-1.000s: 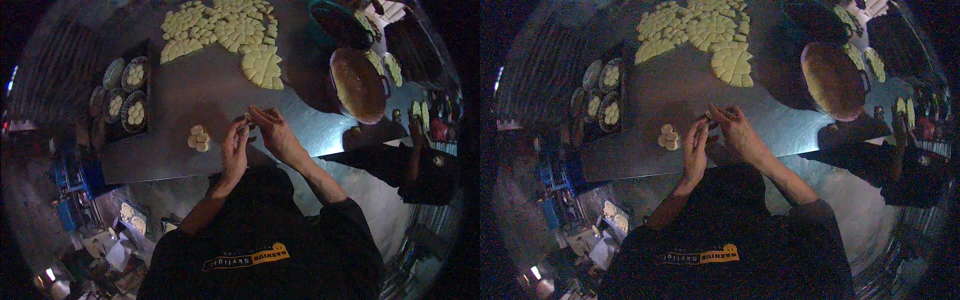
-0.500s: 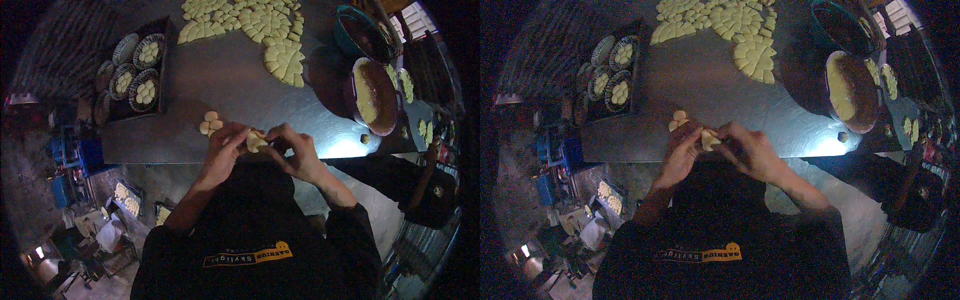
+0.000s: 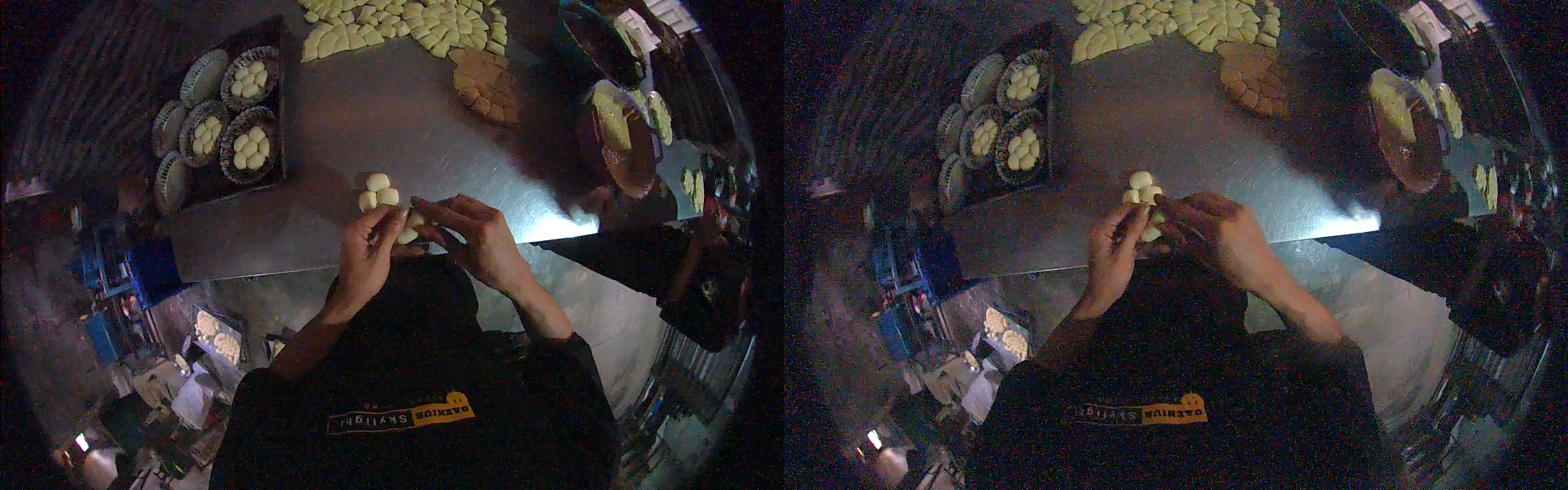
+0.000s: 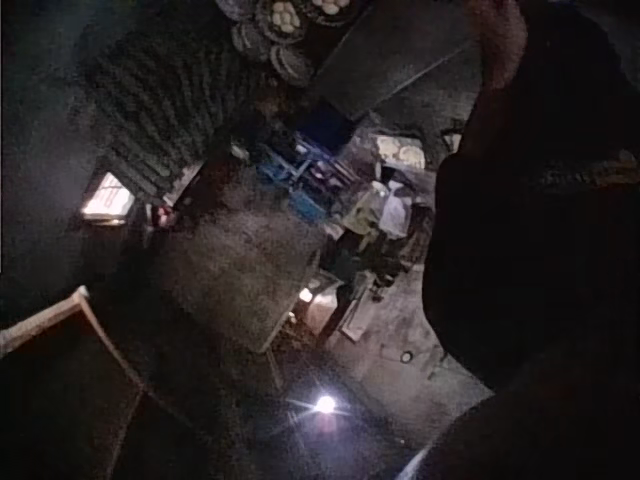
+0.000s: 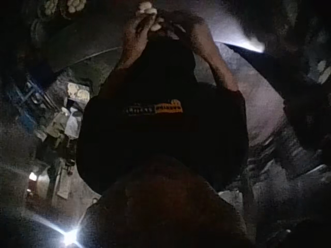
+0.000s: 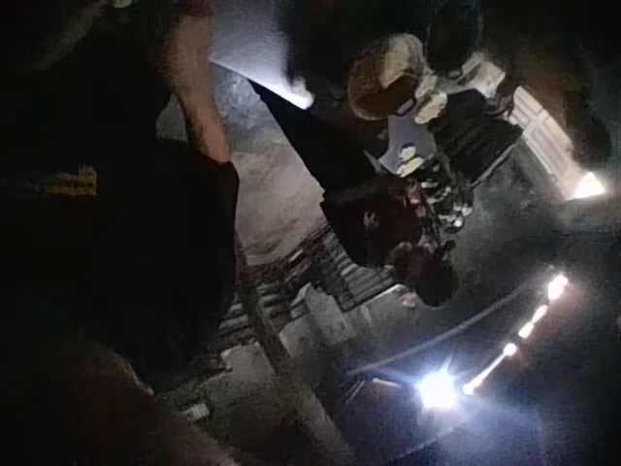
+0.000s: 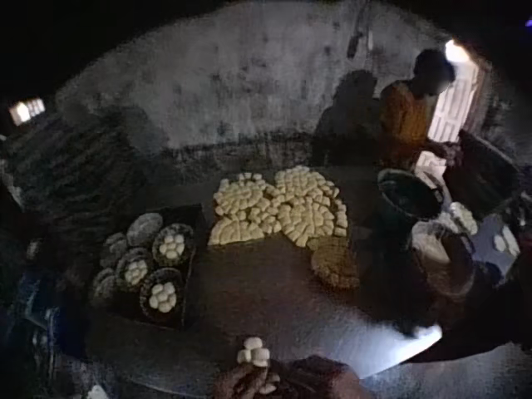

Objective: The person picks up small pieces of dough, flattens them by hand, adds a portion of dark filling from a bowl, and shapes the dough into balls before placing them onto a baking tray.

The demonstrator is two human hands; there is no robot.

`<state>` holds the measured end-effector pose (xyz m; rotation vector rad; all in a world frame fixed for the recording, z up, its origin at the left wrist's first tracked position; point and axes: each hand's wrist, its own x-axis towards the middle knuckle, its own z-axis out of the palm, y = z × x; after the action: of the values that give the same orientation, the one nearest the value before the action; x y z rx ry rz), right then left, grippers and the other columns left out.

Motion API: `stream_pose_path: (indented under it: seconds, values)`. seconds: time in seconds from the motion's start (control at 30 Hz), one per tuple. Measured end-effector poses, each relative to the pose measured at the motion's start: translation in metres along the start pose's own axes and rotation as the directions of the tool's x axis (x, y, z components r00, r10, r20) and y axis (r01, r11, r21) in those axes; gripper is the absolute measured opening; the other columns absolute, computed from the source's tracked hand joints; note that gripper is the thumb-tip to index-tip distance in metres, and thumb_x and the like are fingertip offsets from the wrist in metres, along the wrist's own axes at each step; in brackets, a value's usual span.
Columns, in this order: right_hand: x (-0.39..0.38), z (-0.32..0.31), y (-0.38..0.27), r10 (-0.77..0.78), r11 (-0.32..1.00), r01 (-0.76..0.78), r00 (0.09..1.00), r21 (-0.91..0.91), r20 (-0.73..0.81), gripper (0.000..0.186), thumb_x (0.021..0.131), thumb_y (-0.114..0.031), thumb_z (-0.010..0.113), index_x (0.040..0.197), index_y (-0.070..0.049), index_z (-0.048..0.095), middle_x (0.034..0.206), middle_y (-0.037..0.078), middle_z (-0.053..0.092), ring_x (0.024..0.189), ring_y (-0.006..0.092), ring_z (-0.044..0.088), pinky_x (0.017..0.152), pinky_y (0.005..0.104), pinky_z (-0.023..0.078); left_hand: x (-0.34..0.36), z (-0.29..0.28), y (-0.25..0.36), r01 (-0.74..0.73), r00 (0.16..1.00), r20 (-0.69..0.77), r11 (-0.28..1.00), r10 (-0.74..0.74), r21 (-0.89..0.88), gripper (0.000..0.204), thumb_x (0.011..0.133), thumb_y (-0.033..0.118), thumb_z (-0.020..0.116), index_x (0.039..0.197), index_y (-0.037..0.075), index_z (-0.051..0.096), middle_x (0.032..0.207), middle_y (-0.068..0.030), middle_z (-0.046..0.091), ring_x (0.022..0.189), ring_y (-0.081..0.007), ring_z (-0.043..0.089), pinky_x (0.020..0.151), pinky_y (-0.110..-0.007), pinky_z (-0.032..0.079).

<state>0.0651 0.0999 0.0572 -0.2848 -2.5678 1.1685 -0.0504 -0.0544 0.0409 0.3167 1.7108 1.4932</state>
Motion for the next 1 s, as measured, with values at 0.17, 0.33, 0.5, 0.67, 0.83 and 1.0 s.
stream_pose_path:
  seconds: [0.17, 0.33, 0.5, 0.67, 0.83, 1.0]
  values:
    - [0.002, 0.018, -0.009, 0.091, 0.983, -0.103, 0.992, 0.154, 0.084, 0.030, 0.079, -0.004, 0.075, 0.108, -0.006, 0.069, 0.091, 0.007, 0.066, 0.078, 0.0207, 0.065, 0.069, 0.0317, 0.054, 0.013, -0.040, -0.006, 0.255, 0.929, 0.337, 0.925, -0.153, -0.283, 0.036, 0.098, 0.023, 0.060, 0.125, 0.000, 0.058, 0.117, -0.0104, 0.063, 0.103, -0.0174, 0.064, 0.090, -0.035, 0.056]
    - [0.004, 0.035, -0.021, 0.260, 0.913, -0.294, 0.954, 0.281, 0.151, 0.025, 0.078, -0.004, 0.076, 0.102, -0.005, 0.069, 0.090, 0.008, 0.066, 0.084, 0.0209, 0.066, 0.071, 0.0326, 0.054, 0.025, -0.064, -0.016, -0.113, 0.849, 0.517, 0.993, 0.109, -0.023, 0.043, 0.090, 0.016, 0.070, 0.129, 0.001, 0.057, 0.123, -0.0088, 0.064, 0.107, -0.0197, 0.063, 0.094, -0.034, 0.052]
    - [0.005, 0.052, -0.030, 0.263, 0.946, -0.283, 0.955, 0.156, 0.138, 0.021, 0.084, -0.007, 0.071, 0.104, -0.005, 0.067, 0.107, 0.011, 0.065, 0.101, 0.0197, 0.063, 0.081, 0.0342, 0.052, 0.021, -0.071, -0.021, -0.270, 0.854, 0.507, 0.933, 0.118, 0.238, 0.037, 0.086, 0.010, 0.073, 0.120, 0.002, 0.061, 0.116, -0.0100, 0.066, 0.110, -0.0170, 0.061, 0.090, -0.033, 0.053]
    - [0.006, 0.071, -0.057, 0.162, 0.984, -0.164, 0.986, -0.063, -0.046, 0.029, 0.088, -0.013, 0.065, 0.116, -0.006, 0.065, 0.118, 0.012, 0.062, 0.114, 0.0269, 0.058, 0.092, 0.0393, 0.047, 0.051, -0.077, -0.074, 0.339, 0.857, 0.508, 0.842, -0.091, -0.420, 0.033, 0.094, 0.020, 0.062, 0.122, 0.003, 0.060, 0.119, -0.0102, 0.064, 0.113, -0.0176, 0.060, 0.093, -0.032, 0.050]
    - [-0.008, 0.102, -0.021, -0.026, 0.949, 0.059, 0.994, -0.310, 0.109, 0.038, 0.085, -0.007, 0.063, 0.123, -0.005, 0.061, 0.120, 0.013, 0.063, 0.112, 0.0299, 0.060, 0.092, 0.0410, 0.048, 0.052, -0.082, -0.065, 0.145, 0.909, 0.415, 0.962, -0.038, -0.231, 0.040, 0.103, 0.029, 0.045, 0.135, 0.005, 0.051, 0.136, -0.0063, 0.053, 0.122, -0.0189, 0.052, 0.100, -0.036, 0.044]
    - [0.006, 0.101, 0.044, 0.425, 0.850, -0.459, 0.887, 0.258, 0.179, 0.034, 0.090, -0.006, 0.061, 0.124, -0.002, 0.061, 0.115, 0.015, 0.067, 0.099, 0.0259, 0.067, 0.082, 0.0368, 0.054, 0.077, -0.059, -0.094, -0.345, 0.923, 0.262, 0.906, 0.281, 0.245, 0.040, 0.105, 0.025, 0.043, 0.137, 0.001, 0.045, 0.125, -0.0155, 0.060, 0.113, -0.0297, 0.059, 0.094, -0.037, 0.048]
